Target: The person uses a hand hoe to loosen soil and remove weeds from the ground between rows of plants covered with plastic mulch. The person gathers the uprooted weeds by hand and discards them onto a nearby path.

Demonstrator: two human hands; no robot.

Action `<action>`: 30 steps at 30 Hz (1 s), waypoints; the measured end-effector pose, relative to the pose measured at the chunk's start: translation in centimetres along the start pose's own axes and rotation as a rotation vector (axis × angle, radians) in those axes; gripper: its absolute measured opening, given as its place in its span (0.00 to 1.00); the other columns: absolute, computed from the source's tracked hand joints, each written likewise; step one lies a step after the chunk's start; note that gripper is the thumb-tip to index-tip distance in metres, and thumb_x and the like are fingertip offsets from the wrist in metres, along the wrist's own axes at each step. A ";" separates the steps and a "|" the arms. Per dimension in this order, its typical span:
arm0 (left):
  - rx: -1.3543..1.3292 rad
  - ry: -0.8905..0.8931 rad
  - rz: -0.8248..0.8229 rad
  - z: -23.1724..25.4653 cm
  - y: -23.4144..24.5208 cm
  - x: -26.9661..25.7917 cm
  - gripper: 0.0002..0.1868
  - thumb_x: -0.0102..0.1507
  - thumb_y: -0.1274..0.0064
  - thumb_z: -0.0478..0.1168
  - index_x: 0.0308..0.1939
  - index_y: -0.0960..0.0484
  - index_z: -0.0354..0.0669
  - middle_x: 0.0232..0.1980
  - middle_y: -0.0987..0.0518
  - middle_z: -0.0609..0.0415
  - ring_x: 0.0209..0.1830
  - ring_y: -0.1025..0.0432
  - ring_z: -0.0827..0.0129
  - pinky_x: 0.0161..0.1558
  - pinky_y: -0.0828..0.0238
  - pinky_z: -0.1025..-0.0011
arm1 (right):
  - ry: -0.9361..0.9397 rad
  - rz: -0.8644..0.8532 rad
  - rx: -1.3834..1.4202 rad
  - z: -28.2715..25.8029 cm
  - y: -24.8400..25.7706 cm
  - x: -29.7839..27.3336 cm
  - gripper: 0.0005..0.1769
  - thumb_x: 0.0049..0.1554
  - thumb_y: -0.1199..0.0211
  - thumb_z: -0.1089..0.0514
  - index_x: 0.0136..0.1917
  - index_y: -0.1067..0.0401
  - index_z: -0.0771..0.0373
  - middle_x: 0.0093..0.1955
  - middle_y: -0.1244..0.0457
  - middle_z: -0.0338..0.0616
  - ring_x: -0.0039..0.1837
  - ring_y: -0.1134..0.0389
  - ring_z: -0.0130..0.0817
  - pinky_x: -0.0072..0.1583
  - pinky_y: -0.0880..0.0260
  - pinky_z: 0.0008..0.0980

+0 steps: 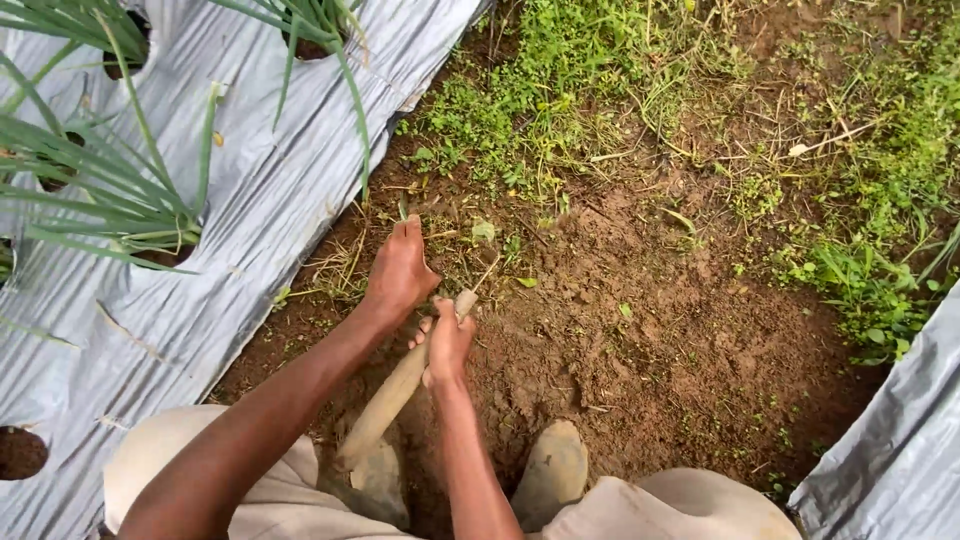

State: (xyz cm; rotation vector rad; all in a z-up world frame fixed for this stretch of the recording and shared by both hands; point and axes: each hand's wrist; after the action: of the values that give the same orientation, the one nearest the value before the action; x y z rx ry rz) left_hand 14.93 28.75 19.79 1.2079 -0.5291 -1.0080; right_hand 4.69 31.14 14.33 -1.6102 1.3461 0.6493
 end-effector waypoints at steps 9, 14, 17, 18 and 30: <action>-0.140 0.197 0.093 -8.5 3.3 -1.9 0.51 0.50 0.28 0.29 0.70 0.44 0.17 0.62 0.37 0.15 0.62 0.36 0.24 0.47 0.21 0.38 | 0.530 -0.292 -0.824 2.5 -3.0 4.6 0.20 0.66 0.49 0.64 0.68 0.40 0.79 0.37 0.37 0.55 0.33 0.39 0.34 0.36 0.35 0.32; -0.079 0.120 0.030 -10.2 0.2 -0.1 0.46 0.54 0.35 0.26 0.73 0.42 0.34 0.71 0.39 0.25 0.73 0.42 0.31 0.68 0.44 0.33 | 0.769 -0.148 -0.996 3.4 -0.9 4.8 0.21 0.63 0.43 0.65 0.67 0.38 0.77 0.43 0.32 0.64 0.37 0.32 0.43 0.38 0.27 0.39; 0.002 0.089 0.019 -11.5 -2.1 0.9 0.40 0.55 0.34 0.31 0.70 0.34 0.33 0.68 0.33 0.27 0.71 0.38 0.35 0.69 0.44 0.35 | 0.726 -0.128 -0.961 2.5 0.9 5.1 0.20 0.65 0.46 0.63 0.67 0.38 0.74 0.43 0.33 0.62 0.38 0.33 0.41 0.38 0.28 0.39; 0.000 0.082 0.023 -11.5 -1.9 1.0 0.40 0.55 0.34 0.31 0.70 0.34 0.33 0.68 0.33 0.27 0.71 0.38 0.35 0.69 0.44 0.35 | 0.733 -0.122 -0.960 1.6 1.2 4.3 0.20 0.65 0.46 0.63 0.67 0.38 0.74 0.43 0.33 0.62 0.38 0.33 0.41 0.38 0.28 0.39; -0.126 0.242 -0.293 -8.8 15.4 -1.0 0.51 0.53 0.32 0.30 0.77 0.43 0.39 0.72 0.35 0.30 0.72 0.40 0.37 0.69 0.43 0.40 | 0.646 -0.408 -1.344 -14.2 -2.4 -2.6 0.24 0.64 0.44 0.60 0.67 0.38 0.79 0.37 0.35 0.56 0.31 0.38 0.35 0.35 0.32 0.38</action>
State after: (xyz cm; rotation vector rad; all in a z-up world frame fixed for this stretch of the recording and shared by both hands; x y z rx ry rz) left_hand 26.92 34.50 31.64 1.2957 -0.0983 -1.1045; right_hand 4.14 19.86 23.63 -3.2823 0.8680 0.8749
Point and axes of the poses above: each hand's wrist, its own x-axis towards the middle knuckle, its own y-axis out of the back of the hand, z = x × y
